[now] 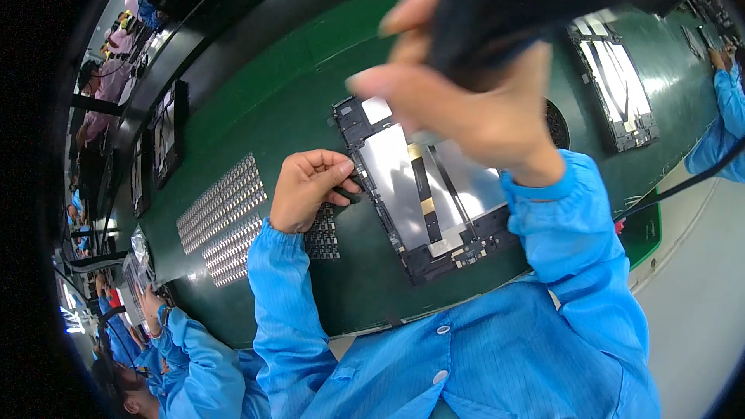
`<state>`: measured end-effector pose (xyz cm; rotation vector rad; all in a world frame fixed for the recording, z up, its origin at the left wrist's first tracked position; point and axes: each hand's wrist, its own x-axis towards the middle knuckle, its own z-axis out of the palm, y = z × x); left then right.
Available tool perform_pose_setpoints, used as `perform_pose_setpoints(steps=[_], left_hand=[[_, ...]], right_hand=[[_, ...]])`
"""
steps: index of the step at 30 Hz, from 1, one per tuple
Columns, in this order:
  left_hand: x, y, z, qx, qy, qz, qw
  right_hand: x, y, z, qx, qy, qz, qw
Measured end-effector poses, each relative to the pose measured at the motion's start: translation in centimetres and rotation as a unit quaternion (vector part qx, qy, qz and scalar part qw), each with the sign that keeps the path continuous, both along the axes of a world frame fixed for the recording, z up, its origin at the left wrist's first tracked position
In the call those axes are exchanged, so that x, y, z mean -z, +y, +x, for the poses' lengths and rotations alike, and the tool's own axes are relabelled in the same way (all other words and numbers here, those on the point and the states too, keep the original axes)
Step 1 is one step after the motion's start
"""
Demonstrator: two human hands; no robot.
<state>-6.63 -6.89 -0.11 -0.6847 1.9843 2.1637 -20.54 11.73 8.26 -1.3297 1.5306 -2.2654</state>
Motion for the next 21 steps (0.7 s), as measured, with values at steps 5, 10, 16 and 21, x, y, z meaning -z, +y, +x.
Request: perform_pose_setpoints(steps=[5, 10, 16, 21], left_hand=[[-0.2, 0.1, 0.1, 0.006, 0.003, 0.014, 1.000], [0.0, -0.1, 0.1, 0.014, 0.009, 0.013, 1.000], [-0.2, -0.1, 0.2, 0.013, -0.002, 0.007, 1.000], [-0.2, -0.2, 0.2, 0.010, 0.002, 0.005, 1.000]], right_hand=[[1.2, -6.1, 2.0, -0.097, 0.014, 0.020, 0.995], [2.0, -7.3, 2.2, -0.074, 0.032, 0.084, 0.993], [2.7, -7.7, 2.4, -0.076, 0.034, 0.081, 0.993], [2.6, -7.8, 2.5, -0.084, 0.034, 0.085, 0.992]])
